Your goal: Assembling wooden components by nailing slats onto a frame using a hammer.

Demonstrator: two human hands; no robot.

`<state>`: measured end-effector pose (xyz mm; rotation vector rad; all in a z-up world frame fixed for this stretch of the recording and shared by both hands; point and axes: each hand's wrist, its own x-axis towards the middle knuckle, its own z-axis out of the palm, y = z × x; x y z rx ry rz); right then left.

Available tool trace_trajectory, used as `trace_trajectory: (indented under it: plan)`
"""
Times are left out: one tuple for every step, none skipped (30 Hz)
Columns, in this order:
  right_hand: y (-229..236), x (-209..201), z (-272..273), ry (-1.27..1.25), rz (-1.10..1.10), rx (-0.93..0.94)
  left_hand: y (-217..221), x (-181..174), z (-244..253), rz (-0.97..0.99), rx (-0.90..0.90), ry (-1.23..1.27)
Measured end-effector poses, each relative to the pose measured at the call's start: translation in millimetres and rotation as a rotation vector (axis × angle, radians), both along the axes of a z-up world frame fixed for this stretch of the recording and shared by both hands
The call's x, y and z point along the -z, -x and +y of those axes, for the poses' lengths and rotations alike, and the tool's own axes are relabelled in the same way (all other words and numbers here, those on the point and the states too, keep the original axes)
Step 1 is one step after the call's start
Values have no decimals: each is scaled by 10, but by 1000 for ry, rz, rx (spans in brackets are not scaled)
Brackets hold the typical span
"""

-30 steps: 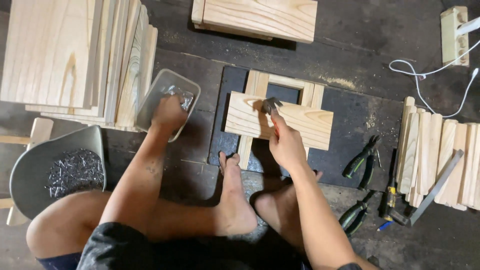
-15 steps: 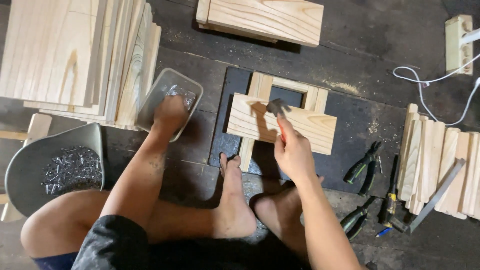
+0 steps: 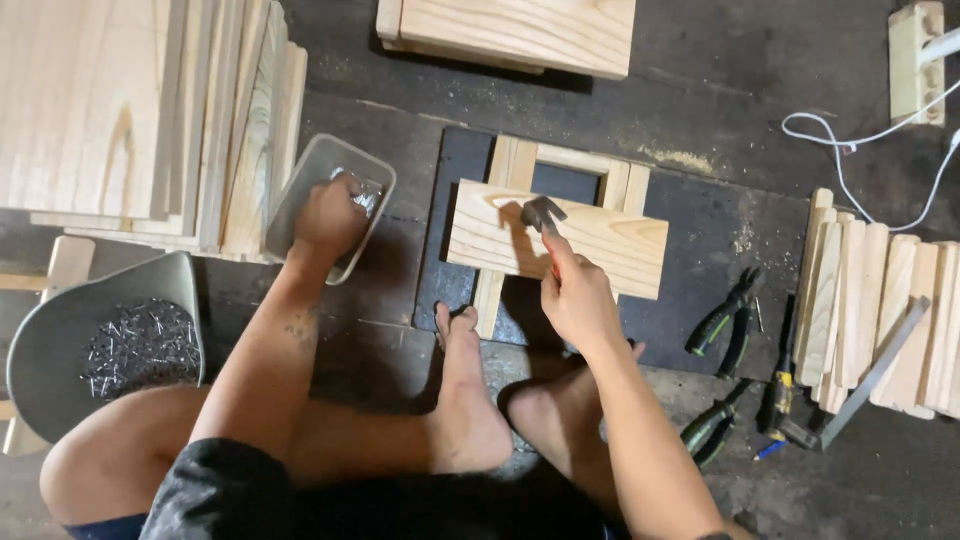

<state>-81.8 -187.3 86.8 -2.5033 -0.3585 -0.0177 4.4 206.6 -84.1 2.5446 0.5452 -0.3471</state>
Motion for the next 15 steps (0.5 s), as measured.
trace_trajectory:
  plan:
    - [-52, -99, 56, -6, -14, -7, -105, -162, 7, -14, -7, -6]
    - [20, -184, 95, -22, -54, 27, -54, -266, -13, -13, 6, -12]
    - [92, -262, 127, -38, -95, 63, -4, -361, -39, -12, 19, -19]
    - [96, -148, 102, -35, -76, 66, 82, -448, -54, 7, 22, -17]
    - [109, -48, 74, -7, -61, 17, 168, -551, -70, -56, 33, 24]
    - [-25, 30, 72, 18, -82, -30, 60, -718, -58, -155, 46, 61]
    - [51, -4, 53, 17, -99, -26, 102, -748, -93, -173, 50, 59]
    - [49, -20, 49, -52, -112, 5, 95, -780, -101, -187, 49, 49]
    - [40, -14, 47, -123, -124, 35, 81, -791, -108, -201, 47, 39]
    - [53, -43, 98, -121, -101, 34, 61, -840, -83, -178, 44, 41]
    - [66, -56, 143, -141, -235, 46, 39, -872, -65, -208, 69, 20]
    - [109, -79, 160, -156, -370, 67, 6, -904, -85, -239, 105, 3]
    - [211, 41, 96, -150, -349, 76, 191, -997, -186, -217, 112, 8]
    - [129, 142, 70, -126, -218, 54, 183, -1167, -240, -299, 113, 72]
    - [41, 226, 50, -101, -88, 32, 179, -1348, -289, -380, 115, 137]
